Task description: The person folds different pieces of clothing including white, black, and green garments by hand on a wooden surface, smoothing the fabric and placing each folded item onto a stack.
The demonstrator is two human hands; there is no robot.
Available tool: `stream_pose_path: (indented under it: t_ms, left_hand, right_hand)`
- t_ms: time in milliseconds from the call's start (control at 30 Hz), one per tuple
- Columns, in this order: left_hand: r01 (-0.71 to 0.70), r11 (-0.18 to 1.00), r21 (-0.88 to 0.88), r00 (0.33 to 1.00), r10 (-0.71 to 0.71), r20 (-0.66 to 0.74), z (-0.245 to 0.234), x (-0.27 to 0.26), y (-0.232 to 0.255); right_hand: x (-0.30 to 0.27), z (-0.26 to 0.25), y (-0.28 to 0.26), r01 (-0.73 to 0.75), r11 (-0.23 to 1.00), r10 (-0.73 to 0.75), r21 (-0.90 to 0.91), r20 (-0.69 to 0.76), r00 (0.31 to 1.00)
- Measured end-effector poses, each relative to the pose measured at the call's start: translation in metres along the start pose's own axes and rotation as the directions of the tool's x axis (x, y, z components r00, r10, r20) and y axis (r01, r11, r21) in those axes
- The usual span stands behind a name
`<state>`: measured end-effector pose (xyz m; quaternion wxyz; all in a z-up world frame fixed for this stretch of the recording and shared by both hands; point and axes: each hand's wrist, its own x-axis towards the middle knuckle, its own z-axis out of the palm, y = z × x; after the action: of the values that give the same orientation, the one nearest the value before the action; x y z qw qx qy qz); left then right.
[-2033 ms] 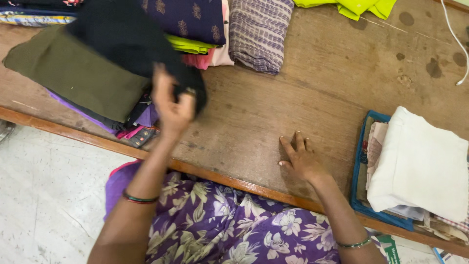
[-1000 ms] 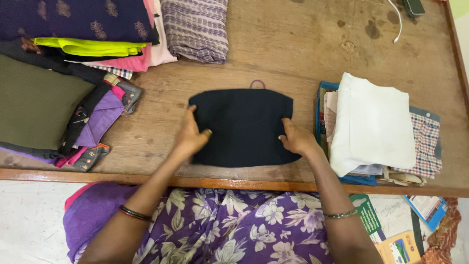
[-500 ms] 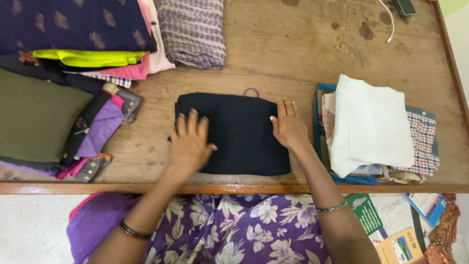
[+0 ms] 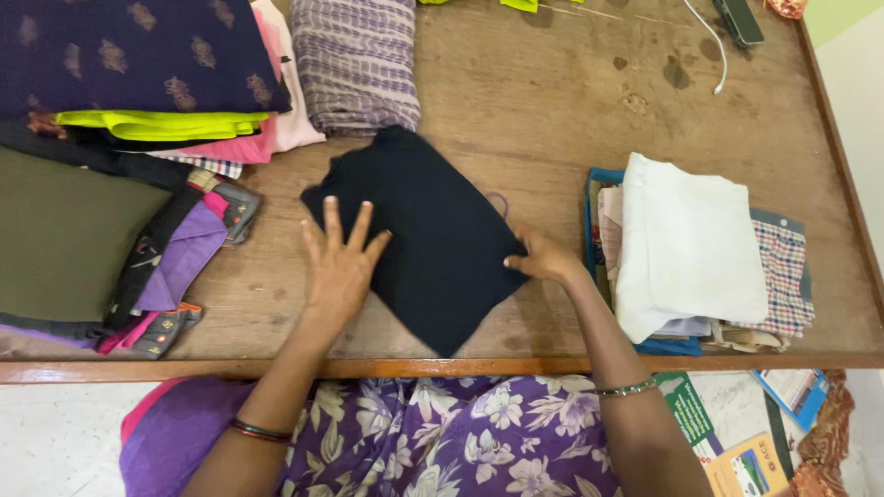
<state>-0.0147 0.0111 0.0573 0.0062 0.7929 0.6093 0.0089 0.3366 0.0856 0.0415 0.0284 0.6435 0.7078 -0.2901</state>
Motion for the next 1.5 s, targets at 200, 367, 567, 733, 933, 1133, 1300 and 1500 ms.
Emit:
stream_pose_path:
  t_ms: [200,367,567,733,933,1133,1300,1500]
  left_hand:
    - [-0.153,0.857,-0.493,0.987,0.159,-0.031,0.015,-0.006,0.041]
    - [-0.234,0.838,-0.493,0.950,0.305,0.068,0.030,-0.020,0.067]
    - [0.224,-0.001,-0.975,0.972,-0.069,0.223,0.049,0.007,0.041]
    - [0.330,-0.467,-0.821,0.877,-0.169,0.449,0.043,0.011,0.011]
    - [0.115,-0.531,-0.840,0.868,-0.358,0.345,0.065,-0.005,-0.012]
    - [0.026,-0.509,-0.860,0.892,-0.377,0.251,0.047,-0.039,-0.059]
    - [0.042,-0.493,-0.869,0.877,-0.399,0.269,0.039,-0.058,-0.087]
    - [0.021,-0.436,-0.900,0.920,-0.344,0.188,0.029,-0.048,-0.091]
  right_hand:
    - [-0.023,-0.009,0.025,-0.077,0.996,0.084,-0.041,0.209,0.974]
    - [-0.024,0.007,0.037,0.029,0.964,-0.030,0.264,-0.001,1.000]
    - [-0.008,0.053,-0.026,0.600,0.676,-0.391,0.427,-0.483,0.784]
    - [-0.070,0.071,-0.133,0.778,0.573,-0.710,0.260,-0.317,0.629]
    - [-0.060,0.059,-0.139,0.400,0.556,-0.573,0.729,-0.013,0.820]
    - [0.013,0.035,-0.056,0.336,0.926,-0.373,-0.171,-0.554,0.744]
    - [0.017,0.045,-0.064,0.093,0.996,-0.090,-0.010,-0.381,0.920]
    - [0.000,0.018,-0.062,0.071,0.997,-0.078,-0.032,-0.382,0.921]
